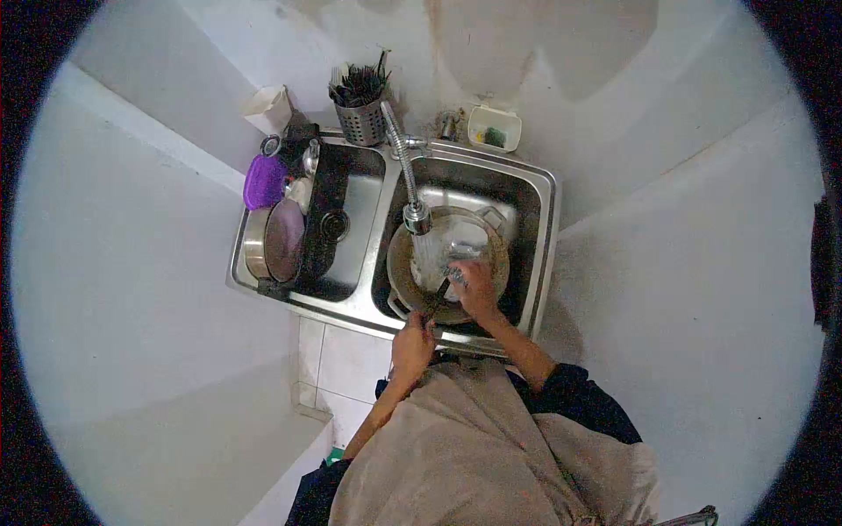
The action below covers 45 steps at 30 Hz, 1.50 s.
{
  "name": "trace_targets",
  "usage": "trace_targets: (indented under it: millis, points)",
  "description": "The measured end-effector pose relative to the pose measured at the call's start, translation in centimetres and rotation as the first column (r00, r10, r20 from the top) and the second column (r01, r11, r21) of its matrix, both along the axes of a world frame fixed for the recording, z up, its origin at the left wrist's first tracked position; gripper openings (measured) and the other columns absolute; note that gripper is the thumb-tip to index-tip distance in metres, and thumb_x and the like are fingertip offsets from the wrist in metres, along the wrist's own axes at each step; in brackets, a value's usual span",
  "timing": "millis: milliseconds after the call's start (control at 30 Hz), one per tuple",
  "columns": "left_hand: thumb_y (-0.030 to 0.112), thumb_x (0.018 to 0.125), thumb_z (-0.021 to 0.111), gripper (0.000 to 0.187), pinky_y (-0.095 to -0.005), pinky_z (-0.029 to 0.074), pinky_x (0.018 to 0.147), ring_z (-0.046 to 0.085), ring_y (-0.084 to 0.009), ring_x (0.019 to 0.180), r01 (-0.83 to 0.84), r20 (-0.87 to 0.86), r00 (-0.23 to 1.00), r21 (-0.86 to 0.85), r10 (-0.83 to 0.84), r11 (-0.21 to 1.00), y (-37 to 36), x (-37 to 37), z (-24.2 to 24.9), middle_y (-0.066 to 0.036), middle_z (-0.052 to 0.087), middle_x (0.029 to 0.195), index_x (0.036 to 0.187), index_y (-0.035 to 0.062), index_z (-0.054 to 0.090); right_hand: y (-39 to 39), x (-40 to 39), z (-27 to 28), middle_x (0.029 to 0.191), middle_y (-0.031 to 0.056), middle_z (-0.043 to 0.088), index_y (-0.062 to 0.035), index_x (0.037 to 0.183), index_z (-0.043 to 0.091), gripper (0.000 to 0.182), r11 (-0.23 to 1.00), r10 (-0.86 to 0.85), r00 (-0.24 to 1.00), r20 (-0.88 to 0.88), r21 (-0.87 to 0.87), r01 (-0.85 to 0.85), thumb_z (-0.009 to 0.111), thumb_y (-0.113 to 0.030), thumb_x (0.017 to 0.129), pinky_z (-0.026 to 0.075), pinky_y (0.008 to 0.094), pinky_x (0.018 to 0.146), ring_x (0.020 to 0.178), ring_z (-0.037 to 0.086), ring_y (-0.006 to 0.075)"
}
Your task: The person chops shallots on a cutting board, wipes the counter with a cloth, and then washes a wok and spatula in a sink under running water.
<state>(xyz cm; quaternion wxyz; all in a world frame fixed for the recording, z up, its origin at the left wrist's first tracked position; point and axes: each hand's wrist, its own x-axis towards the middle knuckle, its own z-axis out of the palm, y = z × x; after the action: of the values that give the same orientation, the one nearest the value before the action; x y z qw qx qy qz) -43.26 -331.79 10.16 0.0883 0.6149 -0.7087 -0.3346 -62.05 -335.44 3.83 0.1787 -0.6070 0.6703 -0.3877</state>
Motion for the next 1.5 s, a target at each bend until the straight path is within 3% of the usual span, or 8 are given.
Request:
trace_targets:
  millis: [233, 433, 567, 667, 700, 767, 900, 1500]
  points:
    - [0.038, 0.094, 0.049, 0.040, -0.0532, 0.046, 0.067, 0.060, -0.0466, 0.077, 0.017, -0.095, 0.995, 0.164, -0.001, 0.986, -0.3, -1.2, 0.9, -0.028, 0.062, 0.080, 0.112, 0.0032, 0.053, -1.1, -0.7, 1.6, 0.109, 0.0090, 0.060, -0.0068, 0.109, 0.059, 0.030, 0.894, -0.338, 0.637, 0.693, 0.024, 0.447, 0.069, -0.014, 0.081, 0.040, 0.0360, 0.093, 0.106, 0.054, 0.0210]
    - [0.031, 0.094, 0.047, 0.034, -0.0543, 0.046, 0.064, 0.060, -0.0483, 0.077, 0.111, -0.099, 0.990, 0.103, -0.101, 0.988, 0.3, -1.8, 1.4, -0.031, 0.061, 0.077, 0.104, -0.0008, 0.054, -2.8, -0.7, 7.0, 0.103, 0.0090, 0.061, -0.0068, 0.101, 0.058, 0.029, 0.995, -0.084, 0.987, -0.140, 0.032, 0.090, 0.070, -0.011, 0.074, 0.042, 0.0357, 0.092, 0.103, 0.057, 0.0301]
    - [0.030, 0.094, 0.046, 0.032, -0.0541, 0.046, 0.064, 0.059, -0.0474, 0.072, 0.034, -0.110, 0.993, 0.035, -0.030, 0.999, -0.2, -2.1, 1.1, -0.026, 0.060, 0.069, 0.102, 0.0008, 0.055, -3.3, -0.6, 5.9, 0.102, 0.0102, 0.062, -0.0071, 0.099, 0.056, 0.030, 0.988, 0.055, 0.989, 0.140, 0.137, -0.074, 0.065, -0.004, 0.071, 0.045, 0.0364, 0.087, 0.099, 0.059, 0.0334]
    - [0.042, 0.091, 0.055, 0.041, -0.0418, 0.048, 0.055, 0.061, -0.0342, 0.062, 0.220, -0.056, 0.958, -0.483, -0.280, 0.848, -0.1, 0.8, -6.4, -0.015, 0.061, 0.066, 0.103, 0.0039, 0.059, -4.2, -3.4, 5.0, 0.102, 0.0118, 0.062, -0.0070, 0.104, 0.056, 0.034, 0.962, -0.239, 0.937, 0.254, -0.069, 0.264, 0.064, -0.002, 0.071, 0.045, 0.0359, 0.088, 0.100, 0.060, 0.0306]
    - [0.044, 0.091, 0.054, 0.039, -0.0377, 0.044, 0.049, 0.056, -0.0282, 0.056, 0.042, -0.366, 0.928, -0.073, -0.066, 0.996, -0.1, 0.8, -5.6, -0.011, 0.057, 0.062, 0.097, 0.0053, 0.058, -4.4, -4.0, 5.7, 0.102, 0.0121, 0.062, -0.0072, 0.105, 0.057, 0.036, 0.960, -0.257, 0.926, 0.277, -0.033, 0.277, 0.064, -0.001, 0.071, 0.045, 0.0357, 0.089, 0.100, 0.060, 0.0297]
    - [0.046, 0.091, 0.053, 0.039, -0.0295, 0.035, 0.038, 0.047, -0.0163, 0.043, 0.010, -0.508, 0.633, 0.760, 0.584, 0.650, -0.8, 0.3, -1.9, -0.003, 0.048, 0.054, 0.086, 0.0081, 0.056, -4.7, -4.9, 7.7, 0.103, 0.0128, 0.062, -0.0075, 0.108, 0.057, 0.039, 0.952, -0.298, 0.900, 0.318, 0.032, 0.303, 0.064, -0.001, 0.070, 0.045, 0.0352, 0.091, 0.102, 0.061, 0.0278]
    - [0.051, 0.092, 0.050, 0.044, -0.0241, 0.022, 0.035, 0.033, -0.0087, 0.038, 0.073, -0.443, 0.535, 0.873, 0.719, 0.483, -0.6, -1.4, 1.6, 0.002, 0.038, 0.051, 0.074, 0.0102, 0.049, -4.1, -3.6, 5.1, 0.110, 0.0155, 0.059, -0.0149, 0.116, 0.056, 0.048, 0.997, 0.025, 0.963, -0.269, 0.083, -0.002, 0.070, -0.015, 0.070, 0.042, 0.0455, 0.095, 0.112, 0.052, 0.0356]
    - [0.047, 0.095, 0.044, 0.041, -0.0249, 0.021, 0.035, 0.030, -0.0106, 0.036, -0.010, -0.450, 0.537, 0.843, 0.714, 0.538, -1.5, -2.6, 2.9, 0.003, 0.034, 0.049, 0.076, 0.0116, 0.047, -1.8, -1.2, 4.0, 0.104, 0.0171, 0.061, -0.0058, 0.103, 0.059, 0.024, 0.994, 0.012, 0.999, 0.045, 0.111, -0.017, 0.062, -0.015, 0.081, 0.042, 0.0420, 0.093, 0.103, 0.056, 0.0369]
